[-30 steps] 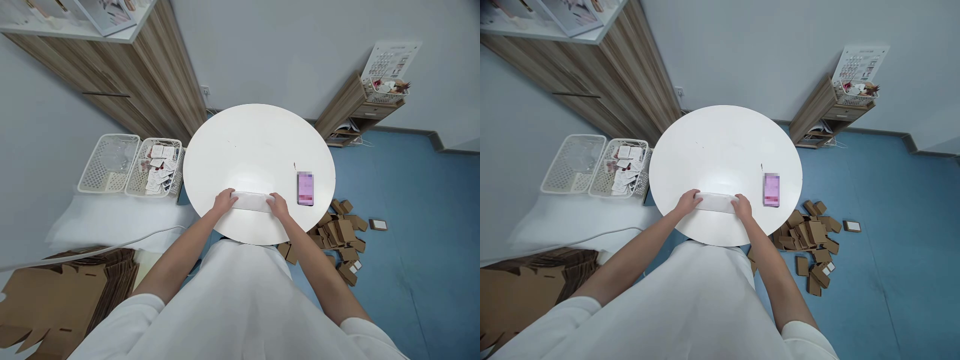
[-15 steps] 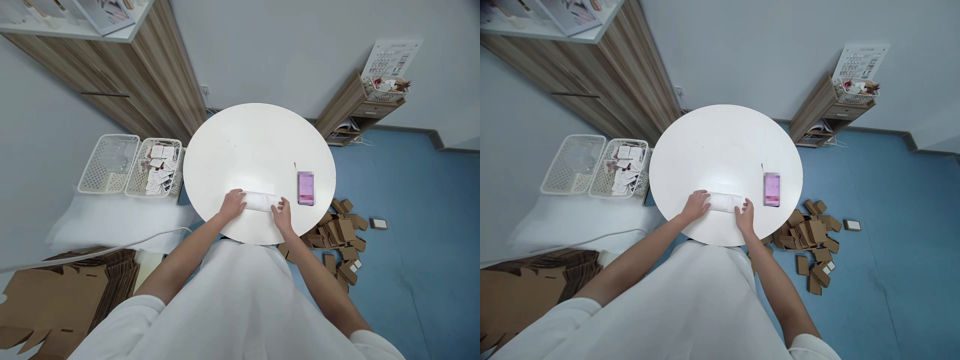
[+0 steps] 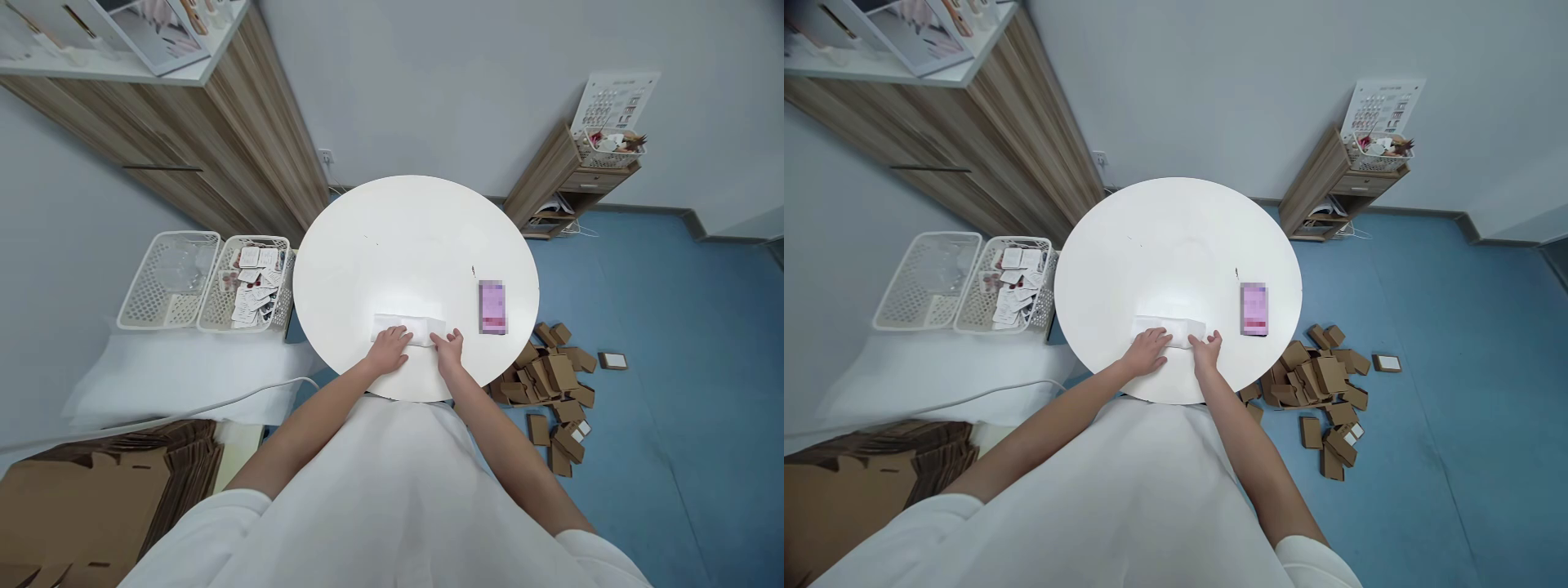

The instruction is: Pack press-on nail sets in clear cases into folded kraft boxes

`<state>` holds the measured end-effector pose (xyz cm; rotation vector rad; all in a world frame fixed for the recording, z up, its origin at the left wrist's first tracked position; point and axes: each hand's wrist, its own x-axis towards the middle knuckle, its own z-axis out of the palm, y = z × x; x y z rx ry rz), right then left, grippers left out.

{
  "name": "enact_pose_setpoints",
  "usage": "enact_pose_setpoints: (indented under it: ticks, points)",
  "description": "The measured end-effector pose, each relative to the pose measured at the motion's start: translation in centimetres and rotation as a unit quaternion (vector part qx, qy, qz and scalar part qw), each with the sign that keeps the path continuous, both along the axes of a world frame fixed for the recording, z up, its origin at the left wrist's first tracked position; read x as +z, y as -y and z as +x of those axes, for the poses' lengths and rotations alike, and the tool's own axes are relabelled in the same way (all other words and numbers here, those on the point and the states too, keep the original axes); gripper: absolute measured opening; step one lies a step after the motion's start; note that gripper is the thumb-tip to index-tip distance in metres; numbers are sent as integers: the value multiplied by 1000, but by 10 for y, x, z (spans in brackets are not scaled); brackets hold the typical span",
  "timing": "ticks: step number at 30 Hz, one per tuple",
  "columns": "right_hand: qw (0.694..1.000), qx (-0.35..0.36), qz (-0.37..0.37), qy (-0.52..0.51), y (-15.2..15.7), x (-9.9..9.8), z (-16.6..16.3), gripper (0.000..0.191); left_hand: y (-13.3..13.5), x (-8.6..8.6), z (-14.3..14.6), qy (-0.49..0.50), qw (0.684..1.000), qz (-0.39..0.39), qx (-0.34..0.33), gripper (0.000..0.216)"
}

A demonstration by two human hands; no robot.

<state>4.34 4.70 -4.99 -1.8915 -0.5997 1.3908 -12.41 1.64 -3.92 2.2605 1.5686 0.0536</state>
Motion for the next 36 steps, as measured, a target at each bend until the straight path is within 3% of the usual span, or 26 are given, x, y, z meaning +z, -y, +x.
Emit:
enact_pose_setpoints:
  ticks: [3,9,14,19,23,28,33,36]
  points:
    - [999,40,-2,-31,-16,1,4,79,-1,0,0,6,1000,-3,0,49]
    - [990,125,4,-68,-37,4,4,28,-3,-1,-2,11,1000,-5,-1,50]
    - [984,159,5,-80,-45,11,-5,13,-4,-1,-2,18,1000,-1,-6,49]
    - [972,212,-6,-102,-46,18,-19,12,-3,-1,-4,36,999,1,-3,50]
    - [964,249,-8,-96,-46,20,-22,16,3,2,-6,67,996,31,43,59]
    - [951,306,1,-54,-49,18,-21,23,9,4,1,32,996,67,-41,57]
    - [925,379,24,21,-52,17,-15,31,8,0,5,-21,997,55,-55,47]
    - [884,444,85,117,-46,16,-8,40,9,-1,2,-19,997,47,-59,48]
